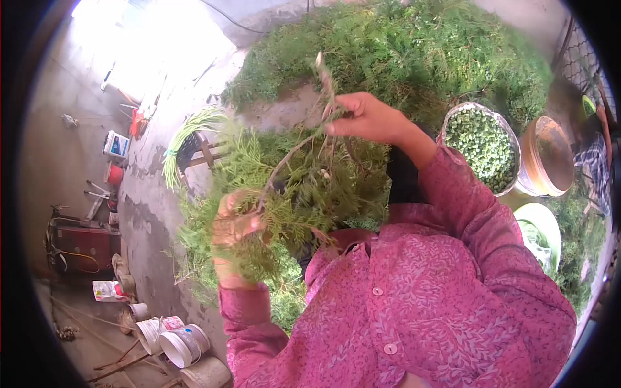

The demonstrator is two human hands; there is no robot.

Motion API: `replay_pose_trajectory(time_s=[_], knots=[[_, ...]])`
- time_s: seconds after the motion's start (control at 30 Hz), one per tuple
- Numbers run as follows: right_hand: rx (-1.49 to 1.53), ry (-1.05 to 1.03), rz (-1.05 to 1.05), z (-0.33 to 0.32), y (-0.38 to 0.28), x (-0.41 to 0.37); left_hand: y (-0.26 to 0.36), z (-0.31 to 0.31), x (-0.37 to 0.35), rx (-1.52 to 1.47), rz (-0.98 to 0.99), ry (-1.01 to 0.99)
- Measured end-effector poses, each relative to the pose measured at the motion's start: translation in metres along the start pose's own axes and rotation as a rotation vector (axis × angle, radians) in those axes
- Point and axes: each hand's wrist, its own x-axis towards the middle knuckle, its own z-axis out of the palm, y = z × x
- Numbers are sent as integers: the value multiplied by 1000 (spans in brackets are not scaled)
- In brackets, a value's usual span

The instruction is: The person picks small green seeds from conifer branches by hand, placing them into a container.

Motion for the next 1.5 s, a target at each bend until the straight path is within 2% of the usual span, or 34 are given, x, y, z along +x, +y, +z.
replay_pose_trajectory(time_s=[0.03,0.07,0.1,0.17,0.2,0.23,0.3,0.33,0.37,0.4,0.43,0.47,0.5,0.57,0.63,0.67,0.73,0.77,0.83,0.97,1.03,1.07,1.1,1.13,1.17,1.2,1.23,1.27,1.33,1.37,1.43,1.5], knots=[[62,85,-21,-4,2,2,2,2,4,69,101,-21],[109,109,-43,-4,-14,-1,2,-30,31,457,177,-332],[106,108,-43,-4,-19,-1,-3,-41,37,454,179,-332],[144,98,-31,-1,-22,0,-2,-43,37,187,-15,-76],[143,93,-30,1,-21,1,4,-44,34,563,-31,69],[115,117,-36,4,-20,3,4,-48,36,560,-32,73],[86,137,-43,9,-21,6,6,-59,39,670,349,215],[43,174,-57,12,-25,6,18,-41,30,748,371,449],[0,213,-73,13,-28,8,25,-29,20,745,373,451],[-2,211,-73,13,-30,11,28,-17,8,718,509,442],[-176,233,-78,14,-32,13,27,-4,-2,686,643,435],[-349,252,-84,16,-34,16,23,16,-10,740,745,280],[-351,246,-86,18,-36,19,18,35,-15,792,844,122],[-401,322,-296,25,-42,25,3,56,5,961,987,42],[-420,287,-301,32,-58,25,-22,54,38,849,780,50],[-441,255,-308,34,-68,24,-21,59,41,848,780,45],[-504,224,-326,38,-92,22,-19,69,46,745,518,24],[-563,184,-347,40,-99,22,-18,71,51,746,518,19],[-615,173,-381,41,-101,28,-19,73,59,551,449,-106],[-702,142,-374,45,-99,37,-16,75,74,721,291,-106],[-664,143,-381,39,-89,42,-13,74,81,572,248,-322],[-628,139,-388,37,-84,42,-14,75,84,575,246,-325],[-624,142,-385,35,-79,40,-17,76,88,449,227,-402],[-660,123,-296,33,-82,37,-15,80,86,322,207,-475],[-696,105,-209,31,-83,34,-11,84,83,324,204,-476],[-693,108,-208,30,-80,32,-5,88,78,428,73,-346],[-611,207,-206,29,-74,30,1,92,75,531,-56,-213],[-528,306,-204,27,-70,27,-8,88,82,536,-52,-214],[-485,367,-180,19,-63,19,-38,63,108,233,-92,-69],[-442,422,-151,14,-61,13,-42,54,114,234,-89,-65],[-359,437,-104,7,-60,-4,-44,38,123,-47,-136,10],[-113,456,-4,6,-58,-19,-42,27,132,-31,-89,71]])
